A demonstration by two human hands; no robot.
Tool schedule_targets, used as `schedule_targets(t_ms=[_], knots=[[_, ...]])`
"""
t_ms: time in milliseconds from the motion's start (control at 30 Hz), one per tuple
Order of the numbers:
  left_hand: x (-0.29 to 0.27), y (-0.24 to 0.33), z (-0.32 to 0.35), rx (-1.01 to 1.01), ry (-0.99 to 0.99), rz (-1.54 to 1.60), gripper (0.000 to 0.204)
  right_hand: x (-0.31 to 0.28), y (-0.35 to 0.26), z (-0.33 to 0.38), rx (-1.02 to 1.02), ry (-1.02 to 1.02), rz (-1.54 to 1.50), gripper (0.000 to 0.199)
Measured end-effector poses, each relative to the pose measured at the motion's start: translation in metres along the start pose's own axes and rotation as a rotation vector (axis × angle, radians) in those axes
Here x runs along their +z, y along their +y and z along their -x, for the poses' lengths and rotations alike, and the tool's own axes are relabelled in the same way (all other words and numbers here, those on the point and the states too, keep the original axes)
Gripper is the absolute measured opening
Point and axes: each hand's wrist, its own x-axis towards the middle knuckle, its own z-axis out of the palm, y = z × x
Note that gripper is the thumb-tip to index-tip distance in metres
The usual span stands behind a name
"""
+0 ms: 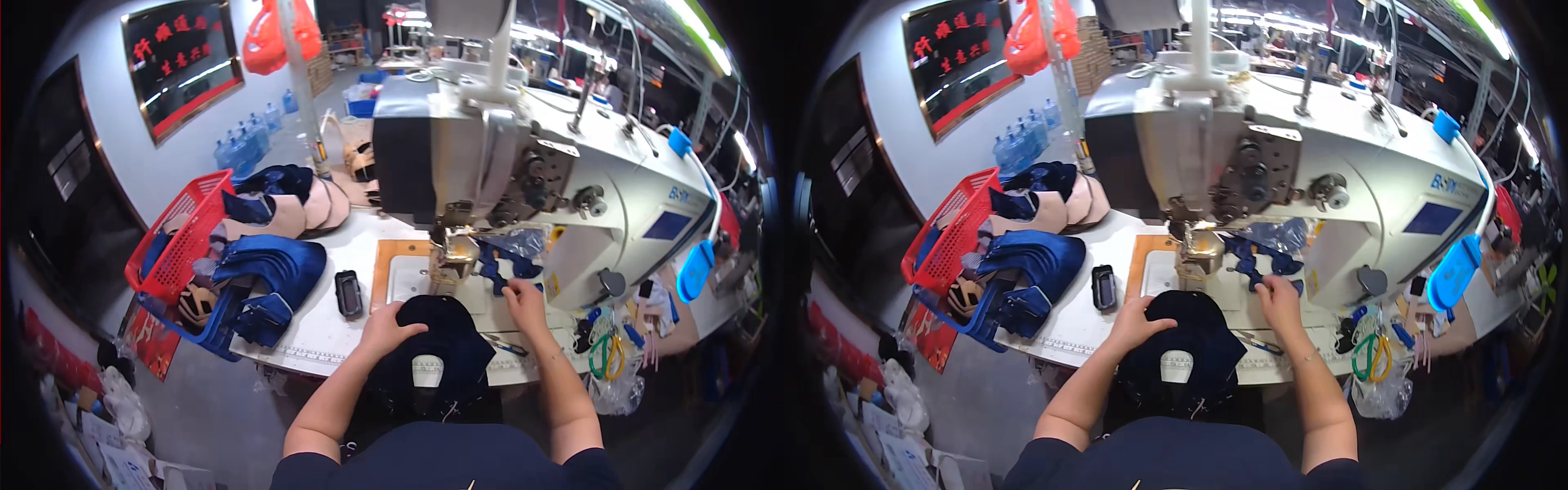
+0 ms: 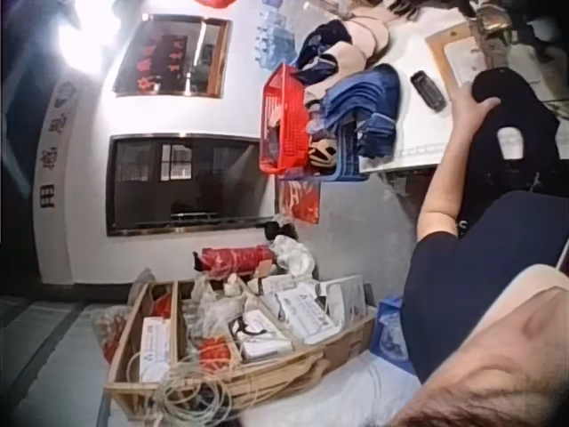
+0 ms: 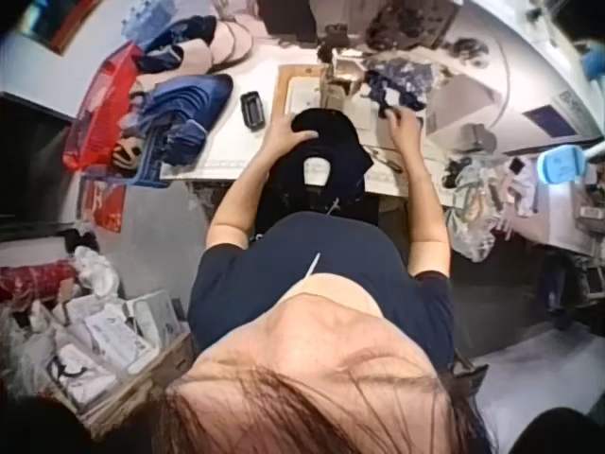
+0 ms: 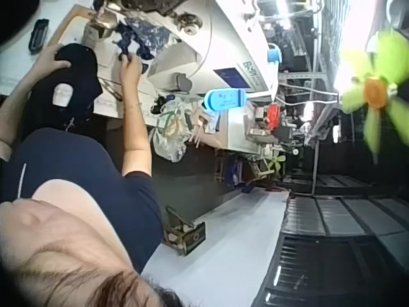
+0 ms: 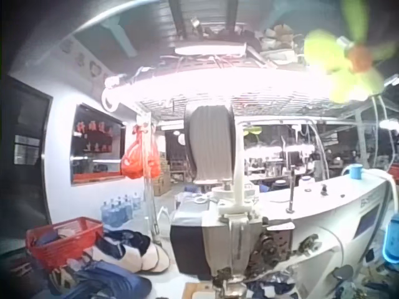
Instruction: The person takes fabric shoe upper pieces from a basket, positions decorative bows onto the uppers by hand, and stitches them into place using a sewing machine.
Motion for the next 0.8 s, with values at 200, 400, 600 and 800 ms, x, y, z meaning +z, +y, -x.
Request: schedule_targets(t_ms=[200, 400, 600, 800], knots=[[-0.013, 0.005, 0.023, 0.199, 0.122, -0.042, 0.072, 0.034, -0.006, -0.041, 0.098, -0.176, 0.453, 0.040], [-0.023, -0.001, 0.052, 0.280, 0.117, -0.069, 0.069, 0.034, -0.010, -0.039, 0.001, -0.034, 0.555, 0.034], [-0.023, 0.012, 0.059, 0.372, 0.195, -0.040, 0.063, 0.000, -0.028, -0.007, -0.104, 0.156, 0.126, 0.026], [-0.017, 0.041, 0.058, 0.325, -0.063, 0.472, 0.061, -0.023, -0.106, 0.069, 0.071, -0.351, -0.451, 0.036]])
